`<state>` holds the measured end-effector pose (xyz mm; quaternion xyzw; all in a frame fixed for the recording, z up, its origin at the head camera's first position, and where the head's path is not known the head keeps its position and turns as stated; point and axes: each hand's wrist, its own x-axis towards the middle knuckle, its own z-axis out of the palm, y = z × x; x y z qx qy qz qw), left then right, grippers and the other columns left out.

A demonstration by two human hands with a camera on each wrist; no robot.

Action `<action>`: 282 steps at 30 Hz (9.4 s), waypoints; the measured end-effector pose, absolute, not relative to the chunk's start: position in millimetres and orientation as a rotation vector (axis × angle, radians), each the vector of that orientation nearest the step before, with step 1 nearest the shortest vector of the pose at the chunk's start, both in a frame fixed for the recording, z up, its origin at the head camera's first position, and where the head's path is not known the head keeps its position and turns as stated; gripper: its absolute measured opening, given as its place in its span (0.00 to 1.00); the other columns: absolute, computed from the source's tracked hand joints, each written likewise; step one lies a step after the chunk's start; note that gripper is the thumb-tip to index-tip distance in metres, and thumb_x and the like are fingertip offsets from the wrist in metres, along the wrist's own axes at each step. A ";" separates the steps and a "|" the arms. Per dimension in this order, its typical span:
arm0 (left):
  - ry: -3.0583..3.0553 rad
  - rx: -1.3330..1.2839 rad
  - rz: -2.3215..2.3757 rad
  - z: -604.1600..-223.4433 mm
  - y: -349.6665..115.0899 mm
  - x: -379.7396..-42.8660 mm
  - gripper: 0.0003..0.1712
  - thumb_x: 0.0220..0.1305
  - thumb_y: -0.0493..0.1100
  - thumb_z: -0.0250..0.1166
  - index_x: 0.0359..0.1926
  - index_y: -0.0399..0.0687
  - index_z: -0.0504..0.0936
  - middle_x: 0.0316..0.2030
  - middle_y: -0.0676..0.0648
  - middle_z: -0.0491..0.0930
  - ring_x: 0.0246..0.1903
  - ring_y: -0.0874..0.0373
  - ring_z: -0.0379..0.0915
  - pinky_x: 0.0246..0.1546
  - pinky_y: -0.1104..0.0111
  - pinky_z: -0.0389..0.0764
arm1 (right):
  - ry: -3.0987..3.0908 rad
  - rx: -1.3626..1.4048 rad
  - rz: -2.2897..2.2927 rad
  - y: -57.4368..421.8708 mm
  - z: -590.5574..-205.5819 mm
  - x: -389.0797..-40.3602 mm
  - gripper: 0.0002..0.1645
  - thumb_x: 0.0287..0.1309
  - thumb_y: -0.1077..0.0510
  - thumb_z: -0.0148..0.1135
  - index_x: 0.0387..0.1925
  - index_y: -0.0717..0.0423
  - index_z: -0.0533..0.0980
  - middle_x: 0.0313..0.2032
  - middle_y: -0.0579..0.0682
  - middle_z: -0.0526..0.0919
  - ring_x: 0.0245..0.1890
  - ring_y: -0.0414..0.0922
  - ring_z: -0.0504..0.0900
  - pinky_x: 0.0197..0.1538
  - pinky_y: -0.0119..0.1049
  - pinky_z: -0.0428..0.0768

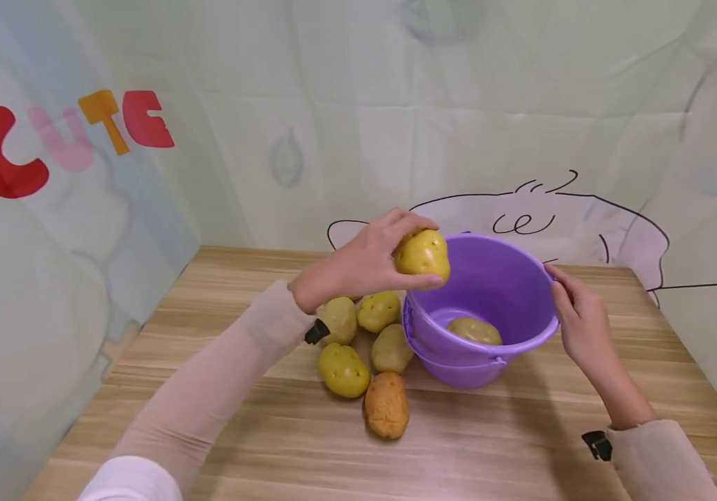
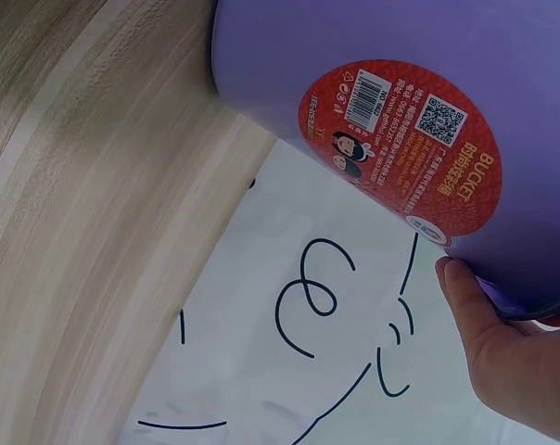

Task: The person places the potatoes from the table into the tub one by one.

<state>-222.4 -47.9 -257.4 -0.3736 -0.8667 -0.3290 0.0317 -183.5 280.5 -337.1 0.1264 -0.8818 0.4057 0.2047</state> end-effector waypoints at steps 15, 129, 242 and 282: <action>-2.732 -1.211 -0.894 -268.0 -26.4 -224.7 0.45 0.55 0.67 0.71 0.68 0.53 0.69 0.61 0.47 0.64 0.47 0.60 0.71 0.40 0.76 0.77 | -2.446 0.360 1.137 280.0 -335.6 -183.5 0.24 0.77 0.60 0.46 0.63 0.72 0.70 0.54 0.74 0.74 0.46 0.18 0.69 0.44 0.11 0.66; -3.093 -0.695 -0.500 -318.3 -111.6 -273.9 0.34 0.70 0.56 0.63 0.70 0.47 0.68 0.66 0.40 0.67 0.63 0.44 0.64 0.64 0.54 0.67 | -2.476 0.342 1.134 283.8 -338.1 -184.9 0.24 0.77 0.60 0.44 0.65 0.71 0.69 0.55 0.73 0.75 0.41 0.23 0.71 0.40 0.12 0.68; -3.194 -0.643 -0.663 -369.9 -136.3 -294.4 0.36 0.68 0.55 0.64 0.67 0.35 0.69 0.62 0.37 0.73 0.62 0.45 0.68 0.63 0.56 0.69 | -2.484 0.361 1.189 284.5 -336.6 -185.2 0.25 0.78 0.59 0.43 0.66 0.71 0.67 0.57 0.76 0.72 0.46 0.19 0.70 0.44 0.11 0.67; -3.087 -0.818 -0.616 -317.7 -124.7 -274.0 0.34 0.69 0.59 0.62 0.66 0.41 0.71 0.45 0.44 0.73 0.38 0.54 0.70 0.34 0.66 0.75 | -2.488 0.348 1.189 286.1 -336.8 -185.9 0.25 0.77 0.60 0.43 0.67 0.71 0.67 0.58 0.76 0.71 0.46 0.19 0.69 0.43 0.11 0.67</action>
